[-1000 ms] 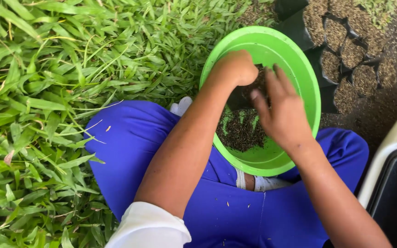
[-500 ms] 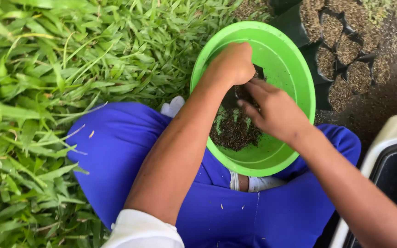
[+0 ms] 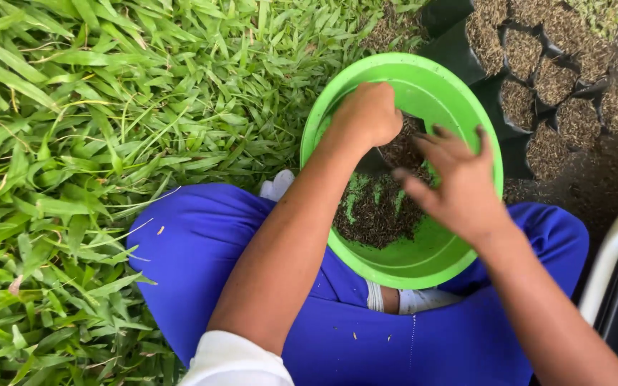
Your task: The person sits on the grass and fills black plastic nursery bags with soil from a green basin. They scoop soil with their hands, pack it into the bags, and place the filled bags on the ground beside them.
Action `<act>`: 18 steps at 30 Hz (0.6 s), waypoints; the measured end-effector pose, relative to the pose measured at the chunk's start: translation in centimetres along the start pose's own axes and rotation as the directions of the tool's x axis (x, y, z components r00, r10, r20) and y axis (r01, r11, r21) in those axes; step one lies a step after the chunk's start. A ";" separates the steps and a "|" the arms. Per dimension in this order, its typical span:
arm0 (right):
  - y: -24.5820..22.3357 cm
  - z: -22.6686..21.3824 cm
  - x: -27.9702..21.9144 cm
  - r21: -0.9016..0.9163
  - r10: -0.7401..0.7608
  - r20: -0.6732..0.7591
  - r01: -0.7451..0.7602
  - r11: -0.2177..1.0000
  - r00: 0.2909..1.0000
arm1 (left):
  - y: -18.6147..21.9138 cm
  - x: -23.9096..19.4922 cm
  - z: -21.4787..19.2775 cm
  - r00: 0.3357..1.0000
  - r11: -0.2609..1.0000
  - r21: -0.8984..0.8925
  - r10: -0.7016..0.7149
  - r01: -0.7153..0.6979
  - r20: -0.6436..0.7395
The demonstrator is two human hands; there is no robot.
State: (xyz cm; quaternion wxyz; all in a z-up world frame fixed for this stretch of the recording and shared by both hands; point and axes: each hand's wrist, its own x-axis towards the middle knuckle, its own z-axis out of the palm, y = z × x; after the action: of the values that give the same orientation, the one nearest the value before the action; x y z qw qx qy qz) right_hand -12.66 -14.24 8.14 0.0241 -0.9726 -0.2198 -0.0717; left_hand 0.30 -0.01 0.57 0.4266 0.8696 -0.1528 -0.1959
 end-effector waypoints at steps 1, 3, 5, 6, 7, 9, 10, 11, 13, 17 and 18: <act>-1.2 0.3 0.3 -0.012 -0.017 -0.002 0.017 1.000 1.000 | -0.2 0.5 0.6 1.000 1.000 0.000 0.006 -0.006 0.011; -3.2 1.5 2.0 0.028 -0.089 0.007 0.088 0.996 0.996 | -0.9 1.6 1.9 0.999 1.000 0.002 0.018 -0.018 0.033; -3.6 1.2 2.9 0.178 -0.007 0.091 -0.009 0.984 0.996 | -1.6 2.1 2.8 1.000 0.999 -0.035 0.005 -0.005 -0.005; -3.1 0.5 2.8 0.293 0.096 0.186 -0.148 0.945 0.978 | -1.9 2.3 3.0 1.000 0.999 -0.053 -0.002 0.000 -0.024; -2.8 0.1 2.3 0.388 0.182 0.302 -0.295 0.873 0.936 | -2.1 2.2 3.4 1.000 0.998 -0.063 -0.021 0.020 -0.013; -2.4 -0.3 -0.1 0.344 0.332 0.152 -0.364 0.865 0.931 | -2.2 2.3 3.4 0.998 0.994 -0.091 -0.057 0.056 -0.003; -1.6 -0.4 -1.2 0.322 0.394 0.070 -0.395 0.861 0.916 | -2.1 2.3 3.1 0.999 0.995 -0.093 -0.029 0.025 -0.039; -0.4 -0.2 -1.9 0.321 0.416 0.159 -0.446 0.835 0.895 | -1.8 2.3 2.6 0.997 0.996 -0.089 0.001 -0.008 -0.077; 1.4 1.5 -3.5 0.308 0.451 0.339 -0.550 0.776 0.826 | -1.1 2.0 1.6 0.982 0.993 -0.091 0.058 -0.075 -0.179; 1.5 7.1 -4.7 0.057 0.084 0.295 -0.105 0.993 0.952 | 1.5 1.0 -0.3 0.909 0.957 -0.123 0.203 -0.263 -0.365; -0.4 8.0 -5.3 0.080 0.055 0.399 -0.095 0.992 0.915 | 2.0 0.7 -0.5 0.885 0.938 -0.134 0.246 -0.321 -0.395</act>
State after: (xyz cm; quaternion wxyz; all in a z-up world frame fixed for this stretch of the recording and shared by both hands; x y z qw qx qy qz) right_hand -16.55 -15.55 -0.52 0.0295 -0.9723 -0.1858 0.1384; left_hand 0.93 -1.18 2.32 0.5552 0.8127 -0.1752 0.0232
